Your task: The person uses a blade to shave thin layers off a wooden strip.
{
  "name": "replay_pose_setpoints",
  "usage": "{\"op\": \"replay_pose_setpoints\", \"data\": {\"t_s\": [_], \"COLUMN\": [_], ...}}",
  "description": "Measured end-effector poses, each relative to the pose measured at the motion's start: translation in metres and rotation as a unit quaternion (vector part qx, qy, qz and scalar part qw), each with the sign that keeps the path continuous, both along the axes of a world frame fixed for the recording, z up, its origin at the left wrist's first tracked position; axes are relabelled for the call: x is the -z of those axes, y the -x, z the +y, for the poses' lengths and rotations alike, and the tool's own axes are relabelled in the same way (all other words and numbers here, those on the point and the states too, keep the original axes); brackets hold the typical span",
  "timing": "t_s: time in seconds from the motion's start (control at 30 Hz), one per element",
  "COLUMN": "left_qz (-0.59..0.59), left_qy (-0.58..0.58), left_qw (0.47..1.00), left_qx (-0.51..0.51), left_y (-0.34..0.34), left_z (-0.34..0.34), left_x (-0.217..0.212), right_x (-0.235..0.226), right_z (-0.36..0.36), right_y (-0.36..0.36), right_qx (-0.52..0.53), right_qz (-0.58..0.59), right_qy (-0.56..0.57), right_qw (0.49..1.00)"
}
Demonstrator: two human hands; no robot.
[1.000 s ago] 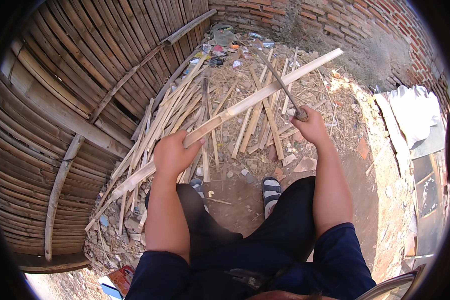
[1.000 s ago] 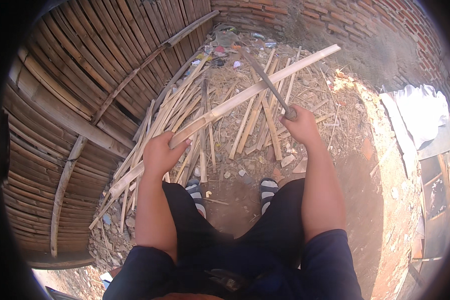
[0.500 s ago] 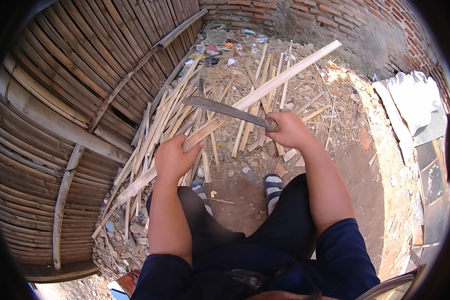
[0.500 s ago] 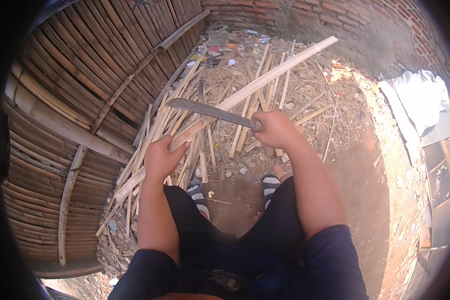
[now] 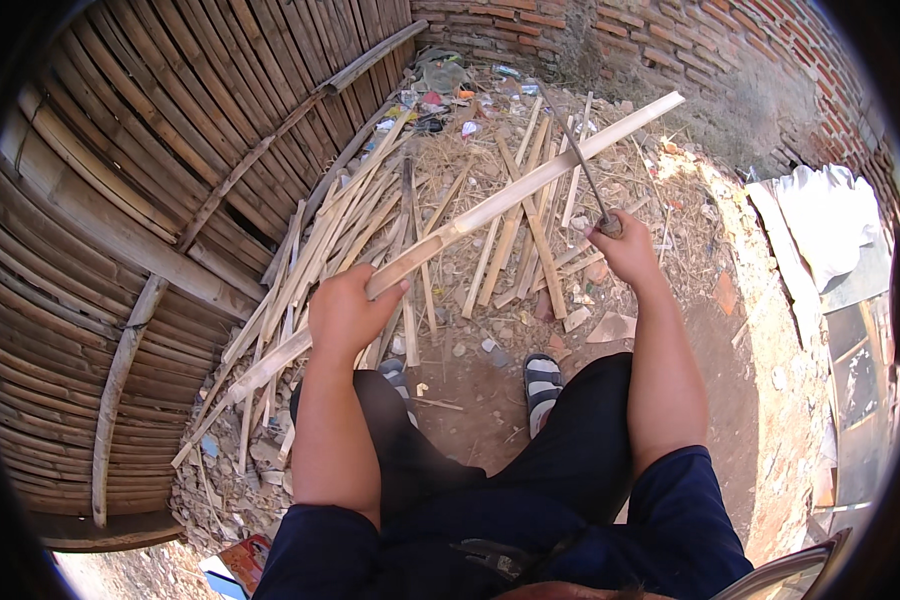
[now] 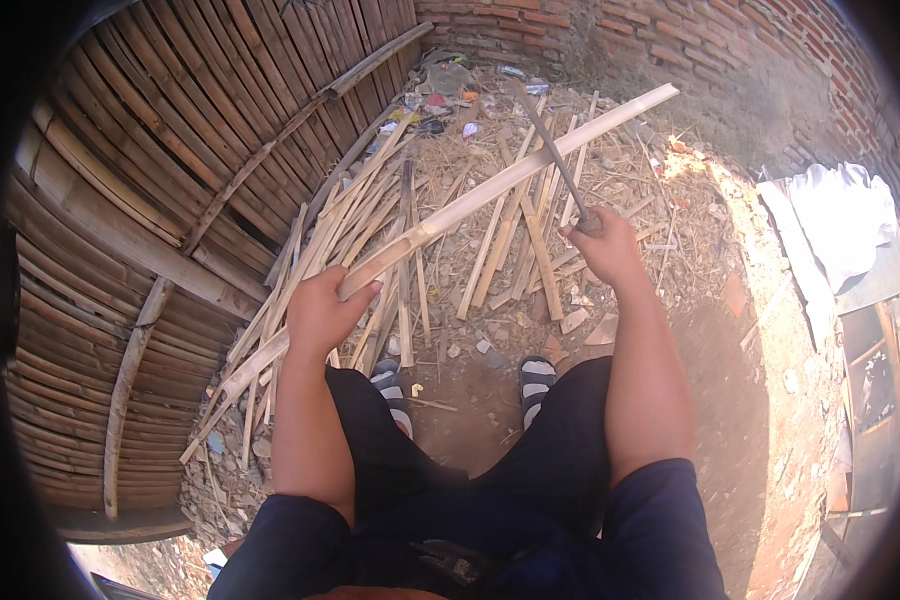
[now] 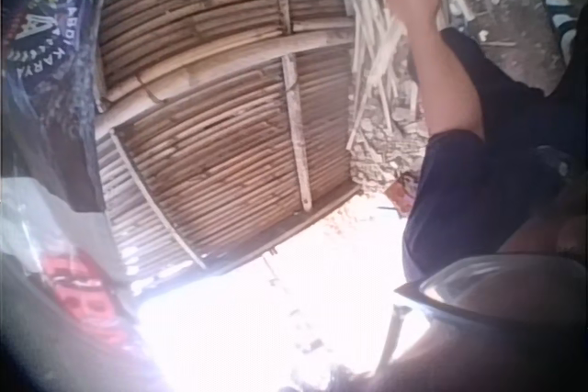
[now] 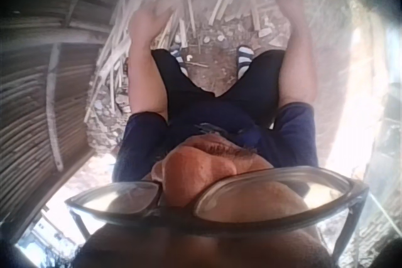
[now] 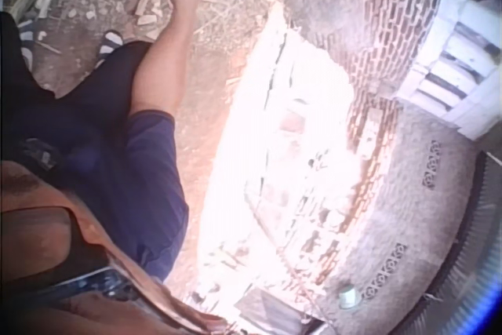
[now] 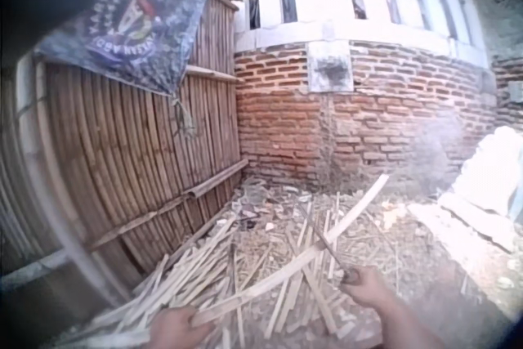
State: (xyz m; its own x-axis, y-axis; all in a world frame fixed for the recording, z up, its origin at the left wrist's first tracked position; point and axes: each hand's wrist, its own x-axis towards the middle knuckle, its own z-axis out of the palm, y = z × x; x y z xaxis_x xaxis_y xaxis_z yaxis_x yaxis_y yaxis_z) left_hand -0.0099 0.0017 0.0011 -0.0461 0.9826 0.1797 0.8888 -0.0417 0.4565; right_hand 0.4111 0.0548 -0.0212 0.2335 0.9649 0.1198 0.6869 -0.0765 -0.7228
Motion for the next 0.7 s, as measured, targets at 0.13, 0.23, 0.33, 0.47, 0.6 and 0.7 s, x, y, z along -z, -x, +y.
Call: {"op": "replay_pose_setpoints", "data": {"t_s": [0.13,0.23,0.33,0.47,0.6,0.7], "left_qz": [-0.002,-0.001,0.014,0.006,0.011,0.01], "left_qy": [-0.005,0.001,0.004,0.004,0.006,0.028], "left_qw": [1.0,1.0,1.0,1.0,1.0,1.0], "left_qx": [0.003,0.006,0.015,0.022,0.012,0.003], "left_y": [-0.004,-0.005,-0.003,0.0,-0.001,0.0], "left_z": [0.001,0.0,0.001,0.0,0.0,-0.001], "left_x": [0.003,0.005,0.008,0.007,0.002,-0.004], "right_x": [-0.005,-0.015,-0.02,-0.02,-0.006,0.003], "right_z": [-0.006,-0.012,-0.02,-0.018,-0.002,0.004], "right_y": [0.026,0.055,0.079,0.078,0.03,-0.004], "right_qx": [-0.08,-0.174,-0.23,-0.236,-0.125,0.002], "right_qz": [-0.058,-0.113,-0.149,-0.161,-0.058,-0.006], "right_qy": [-0.013,0.008,0.024,0.021,0.021,0.009], "right_qw": [0.995,0.978,0.961,0.958,0.99,1.0]}}
